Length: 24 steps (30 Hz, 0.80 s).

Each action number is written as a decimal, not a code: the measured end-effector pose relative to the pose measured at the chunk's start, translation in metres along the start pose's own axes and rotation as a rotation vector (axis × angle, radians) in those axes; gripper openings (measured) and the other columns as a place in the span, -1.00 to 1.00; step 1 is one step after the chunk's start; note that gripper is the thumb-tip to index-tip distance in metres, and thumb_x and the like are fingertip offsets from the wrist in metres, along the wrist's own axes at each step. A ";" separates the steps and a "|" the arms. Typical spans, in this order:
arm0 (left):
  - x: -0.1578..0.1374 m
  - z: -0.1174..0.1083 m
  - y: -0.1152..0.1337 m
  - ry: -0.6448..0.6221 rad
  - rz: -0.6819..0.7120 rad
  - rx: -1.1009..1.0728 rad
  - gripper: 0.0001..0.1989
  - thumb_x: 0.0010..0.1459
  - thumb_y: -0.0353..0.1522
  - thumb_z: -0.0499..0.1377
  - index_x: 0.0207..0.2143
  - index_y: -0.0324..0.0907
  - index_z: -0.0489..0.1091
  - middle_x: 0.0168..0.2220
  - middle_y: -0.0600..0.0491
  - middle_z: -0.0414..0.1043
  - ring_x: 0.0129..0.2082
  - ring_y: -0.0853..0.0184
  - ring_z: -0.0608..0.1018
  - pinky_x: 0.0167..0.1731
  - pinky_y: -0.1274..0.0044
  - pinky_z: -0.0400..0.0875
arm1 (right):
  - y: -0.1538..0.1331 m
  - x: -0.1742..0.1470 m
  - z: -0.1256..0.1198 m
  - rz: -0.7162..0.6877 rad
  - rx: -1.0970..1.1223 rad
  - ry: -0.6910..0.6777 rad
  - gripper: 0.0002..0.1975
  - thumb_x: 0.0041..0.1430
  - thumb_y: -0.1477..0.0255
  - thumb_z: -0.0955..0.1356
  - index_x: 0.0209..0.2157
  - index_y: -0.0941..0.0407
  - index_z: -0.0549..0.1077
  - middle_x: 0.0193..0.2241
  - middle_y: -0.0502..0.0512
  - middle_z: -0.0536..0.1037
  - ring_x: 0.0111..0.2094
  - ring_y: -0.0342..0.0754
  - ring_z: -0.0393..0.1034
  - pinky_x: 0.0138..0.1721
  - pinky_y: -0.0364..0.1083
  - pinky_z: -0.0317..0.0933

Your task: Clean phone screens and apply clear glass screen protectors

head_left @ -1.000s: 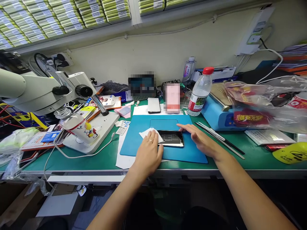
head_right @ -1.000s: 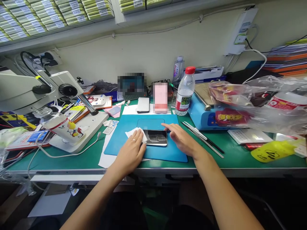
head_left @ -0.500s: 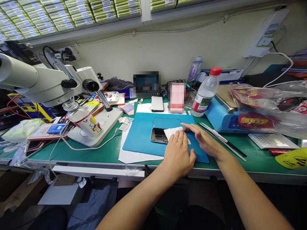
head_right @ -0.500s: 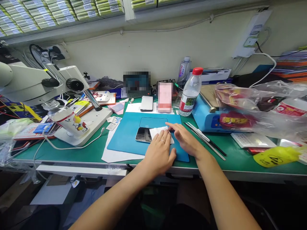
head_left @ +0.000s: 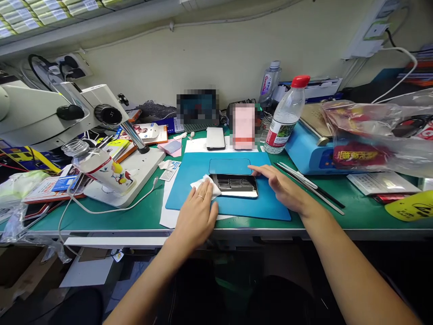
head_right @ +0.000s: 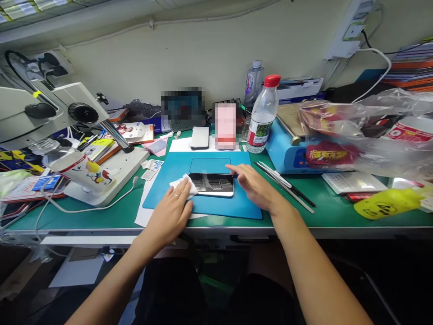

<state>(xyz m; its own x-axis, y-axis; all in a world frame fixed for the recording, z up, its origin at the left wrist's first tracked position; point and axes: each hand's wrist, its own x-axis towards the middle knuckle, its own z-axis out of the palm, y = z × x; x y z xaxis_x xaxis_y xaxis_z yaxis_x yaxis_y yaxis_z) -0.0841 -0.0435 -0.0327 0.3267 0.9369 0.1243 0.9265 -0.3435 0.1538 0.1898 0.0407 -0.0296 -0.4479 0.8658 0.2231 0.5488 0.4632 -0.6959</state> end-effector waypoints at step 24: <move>0.042 0.015 0.089 0.028 0.138 -0.132 -0.28 0.46 -0.10 -0.11 0.40 -0.52 0.04 0.43 -0.28 0.01 0.45 0.03 0.07 0.40 0.26 0.03 | 0.003 0.001 0.003 -0.010 0.027 0.112 0.01 0.16 -0.28 -0.16 0.31 -0.03 0.35 -0.06 0.21 0.48 0.05 0.19 0.41 0.22 0.21 0.24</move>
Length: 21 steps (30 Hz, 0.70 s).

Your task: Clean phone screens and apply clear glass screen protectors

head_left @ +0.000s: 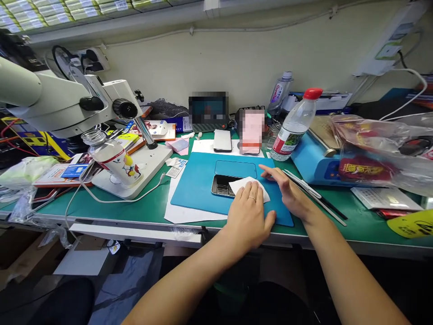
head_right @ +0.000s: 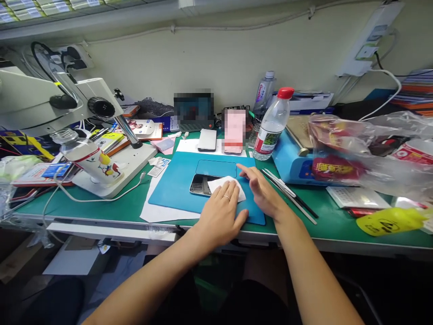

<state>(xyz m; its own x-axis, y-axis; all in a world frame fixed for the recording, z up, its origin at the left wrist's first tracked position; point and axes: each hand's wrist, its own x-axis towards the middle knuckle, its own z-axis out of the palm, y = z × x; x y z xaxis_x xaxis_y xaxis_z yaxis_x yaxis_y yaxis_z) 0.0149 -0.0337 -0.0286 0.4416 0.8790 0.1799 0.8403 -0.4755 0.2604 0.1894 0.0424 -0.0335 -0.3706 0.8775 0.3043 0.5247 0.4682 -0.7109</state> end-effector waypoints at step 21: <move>-0.042 -0.021 -0.075 0.003 -0.142 0.140 -0.28 0.47 -0.05 -0.10 0.40 -0.45 0.05 0.44 -0.27 -0.01 0.45 0.05 0.08 0.38 0.24 0.11 | -0.011 0.000 -0.003 0.050 -0.048 -0.093 -0.01 0.16 -0.29 -0.13 0.27 -0.08 0.40 -0.06 0.20 0.52 0.07 0.24 0.34 0.23 0.25 0.18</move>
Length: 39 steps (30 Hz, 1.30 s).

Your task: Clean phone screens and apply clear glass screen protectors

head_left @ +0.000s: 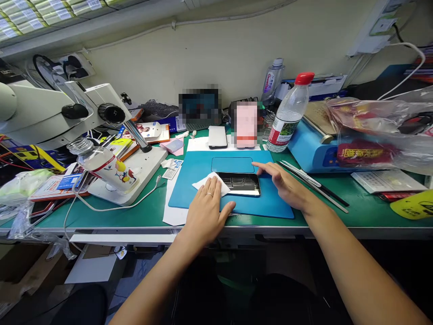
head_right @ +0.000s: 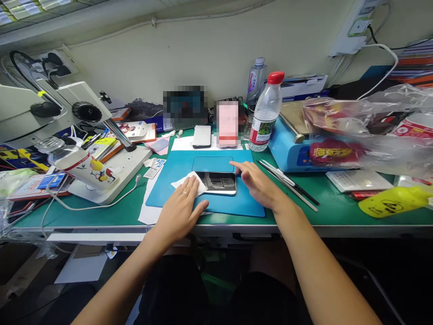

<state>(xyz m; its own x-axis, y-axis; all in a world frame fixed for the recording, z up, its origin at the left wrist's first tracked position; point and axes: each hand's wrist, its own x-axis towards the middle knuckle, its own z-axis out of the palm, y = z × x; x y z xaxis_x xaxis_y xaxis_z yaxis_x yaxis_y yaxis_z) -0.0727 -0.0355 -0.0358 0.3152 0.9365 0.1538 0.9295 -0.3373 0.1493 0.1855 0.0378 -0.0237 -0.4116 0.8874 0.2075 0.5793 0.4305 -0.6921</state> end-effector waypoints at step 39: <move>-0.004 0.000 0.039 -0.035 0.160 -0.123 -0.15 0.42 0.09 -0.16 0.41 -0.45 0.04 0.44 -0.23 -0.03 0.46 0.07 0.07 0.40 0.25 0.07 | 0.010 0.002 0.003 0.060 -0.007 0.106 0.07 0.14 -0.30 -0.14 0.36 0.10 0.24 -0.13 0.24 0.54 -0.01 0.22 0.42 0.18 0.20 0.22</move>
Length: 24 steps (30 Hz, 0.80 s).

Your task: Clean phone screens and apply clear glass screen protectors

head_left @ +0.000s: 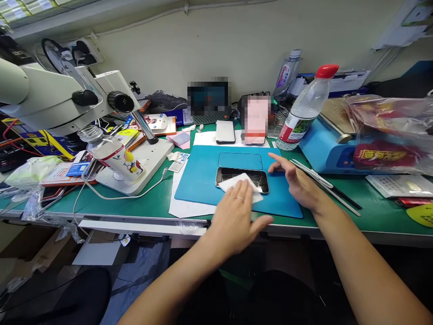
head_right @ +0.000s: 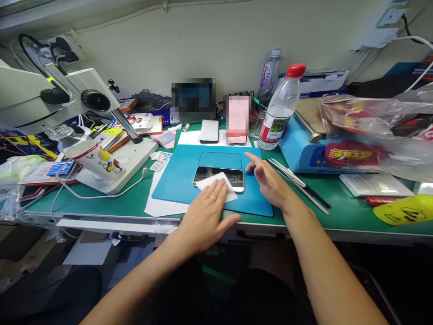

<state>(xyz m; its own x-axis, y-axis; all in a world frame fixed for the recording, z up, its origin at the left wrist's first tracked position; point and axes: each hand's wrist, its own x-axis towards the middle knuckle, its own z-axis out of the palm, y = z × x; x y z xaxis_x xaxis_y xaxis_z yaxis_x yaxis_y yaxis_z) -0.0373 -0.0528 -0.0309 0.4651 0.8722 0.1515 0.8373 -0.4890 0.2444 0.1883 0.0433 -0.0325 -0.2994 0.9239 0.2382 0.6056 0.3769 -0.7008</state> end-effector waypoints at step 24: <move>0.007 -0.025 -0.067 -0.080 -0.062 0.026 -0.25 0.45 -0.04 -0.05 0.43 -0.42 -0.01 0.47 -0.19 -0.11 0.47 0.14 0.00 0.42 0.28 0.01 | -0.006 0.002 0.003 -0.071 -0.201 -0.096 -0.06 0.11 -0.21 0.31 0.34 0.10 0.23 -0.03 0.26 0.54 0.06 0.31 0.39 0.13 0.27 0.28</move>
<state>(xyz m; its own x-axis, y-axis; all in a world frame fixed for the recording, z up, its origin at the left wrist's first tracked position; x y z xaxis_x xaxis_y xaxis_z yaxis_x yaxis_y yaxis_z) -0.0971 -0.0141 -0.0222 0.4327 0.8995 0.0596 0.8720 -0.4344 0.2255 0.1819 0.0425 -0.0300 -0.4098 0.8875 0.2105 0.7120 0.4555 -0.5343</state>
